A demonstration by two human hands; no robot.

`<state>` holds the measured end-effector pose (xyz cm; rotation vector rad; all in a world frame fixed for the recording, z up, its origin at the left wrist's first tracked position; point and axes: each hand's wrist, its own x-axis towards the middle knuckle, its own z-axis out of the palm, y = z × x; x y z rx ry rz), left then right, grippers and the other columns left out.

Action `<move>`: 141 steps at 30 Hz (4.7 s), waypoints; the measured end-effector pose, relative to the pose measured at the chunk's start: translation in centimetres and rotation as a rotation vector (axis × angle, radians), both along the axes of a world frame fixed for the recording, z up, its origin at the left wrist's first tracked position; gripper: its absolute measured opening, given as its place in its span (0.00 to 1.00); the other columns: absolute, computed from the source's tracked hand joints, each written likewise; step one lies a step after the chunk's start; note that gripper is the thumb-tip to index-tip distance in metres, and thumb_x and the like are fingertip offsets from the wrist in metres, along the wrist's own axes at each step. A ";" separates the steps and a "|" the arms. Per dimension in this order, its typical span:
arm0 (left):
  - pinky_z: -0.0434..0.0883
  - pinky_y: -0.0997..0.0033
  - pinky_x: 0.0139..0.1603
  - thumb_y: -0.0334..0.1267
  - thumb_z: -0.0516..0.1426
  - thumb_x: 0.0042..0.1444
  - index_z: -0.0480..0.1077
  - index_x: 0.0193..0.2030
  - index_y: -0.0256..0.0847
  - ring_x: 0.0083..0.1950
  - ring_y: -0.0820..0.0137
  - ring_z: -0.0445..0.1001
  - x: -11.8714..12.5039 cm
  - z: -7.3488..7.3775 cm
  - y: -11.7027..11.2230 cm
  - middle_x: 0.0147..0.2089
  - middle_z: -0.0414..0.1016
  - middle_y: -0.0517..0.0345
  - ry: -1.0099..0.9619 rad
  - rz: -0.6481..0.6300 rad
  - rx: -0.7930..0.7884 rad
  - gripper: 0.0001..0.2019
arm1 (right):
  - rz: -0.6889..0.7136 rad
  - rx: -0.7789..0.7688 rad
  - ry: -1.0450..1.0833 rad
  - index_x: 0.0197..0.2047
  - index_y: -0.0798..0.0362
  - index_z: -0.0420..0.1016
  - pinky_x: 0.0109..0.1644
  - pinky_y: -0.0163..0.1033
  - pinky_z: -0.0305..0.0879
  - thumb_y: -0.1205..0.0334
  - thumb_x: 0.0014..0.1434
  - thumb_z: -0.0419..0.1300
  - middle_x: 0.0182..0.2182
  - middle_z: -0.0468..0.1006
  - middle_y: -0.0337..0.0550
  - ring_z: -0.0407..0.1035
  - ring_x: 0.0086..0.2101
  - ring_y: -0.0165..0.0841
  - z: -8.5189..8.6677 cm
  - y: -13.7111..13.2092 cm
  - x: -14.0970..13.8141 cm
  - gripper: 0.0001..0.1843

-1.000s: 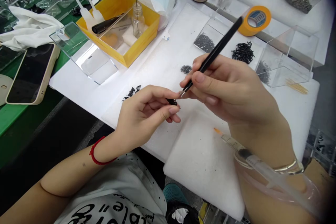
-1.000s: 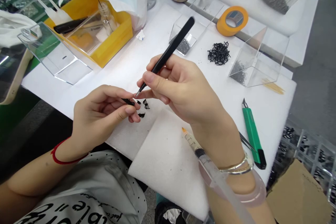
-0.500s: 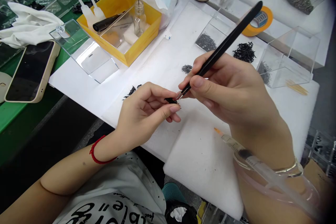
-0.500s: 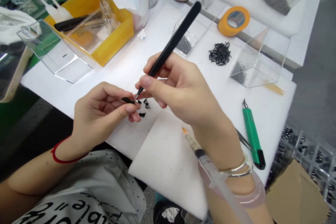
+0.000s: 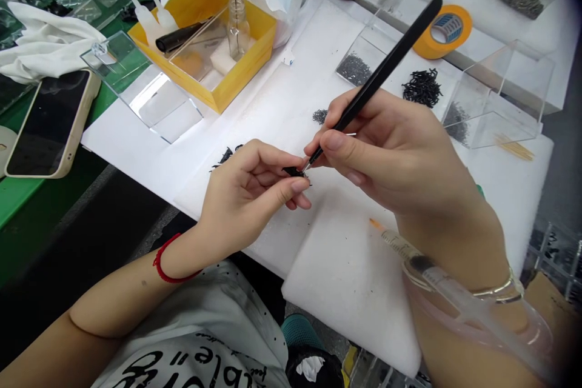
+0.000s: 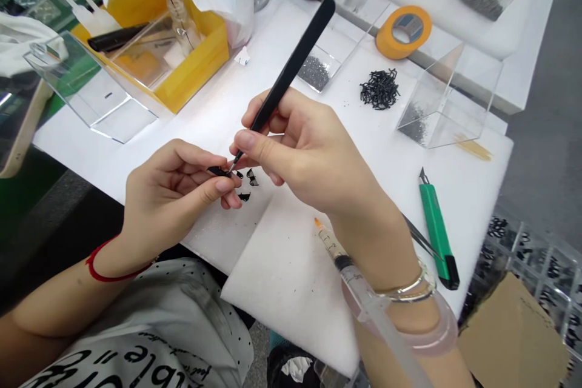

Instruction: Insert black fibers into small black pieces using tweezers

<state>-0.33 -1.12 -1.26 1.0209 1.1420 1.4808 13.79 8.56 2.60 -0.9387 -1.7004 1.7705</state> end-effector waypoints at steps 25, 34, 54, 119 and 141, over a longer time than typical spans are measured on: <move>0.79 0.78 0.28 0.22 0.62 0.51 0.71 0.36 0.39 0.27 0.75 0.80 0.1 0.2 -0.2 0.31 0.78 0.63 0.008 0.012 -0.011 0.10 | 0.006 -0.021 0.008 0.36 0.50 0.72 0.25 0.32 0.66 0.64 0.55 0.64 0.27 0.76 0.35 0.72 0.28 0.28 0.1 -0.2 0.2 0.06; 0.78 0.78 0.28 0.21 0.62 0.51 0.71 0.36 0.38 0.27 0.75 0.79 0.1 0.2 0.0 0.32 0.78 0.62 -0.020 0.003 -0.007 0.10 | -0.001 -0.036 0.014 0.36 0.50 0.71 0.32 0.35 0.72 0.64 0.55 0.64 0.27 0.76 0.36 0.71 0.26 0.28 -0.1 -0.1 0.2 0.06; 0.78 0.76 0.28 0.22 0.62 0.50 0.72 0.35 0.39 0.27 0.74 0.80 0.2 0.2 -0.1 0.32 0.78 0.62 -0.016 0.013 -0.023 0.10 | 0.024 -0.016 0.063 0.34 0.50 0.73 0.31 0.31 0.72 0.67 0.53 0.65 0.26 0.75 0.34 0.74 0.29 0.28 0.2 -0.1 0.2 0.06; 0.76 0.77 0.31 0.29 0.53 0.61 0.66 0.42 0.50 0.31 0.75 0.77 1.9 0.3 -1.3 0.36 0.74 0.63 0.074 -0.682 -0.172 0.09 | -0.593 0.140 -0.290 0.34 0.55 0.68 0.32 0.35 0.69 0.67 0.55 0.62 0.28 0.77 0.39 0.74 0.25 0.29 -3.1 0.8 8.0 0.05; 0.76 0.74 0.33 0.29 0.54 0.60 0.67 0.41 0.47 0.33 0.72 0.78 1.8 0.2 -1.5 0.37 0.76 0.60 0.041 -0.683 -0.255 0.07 | -0.567 0.129 -0.281 0.34 0.55 0.68 0.32 0.35 0.70 0.65 0.55 0.63 0.26 0.75 0.38 0.73 0.25 0.29 -2.9 0.7 8.2 0.07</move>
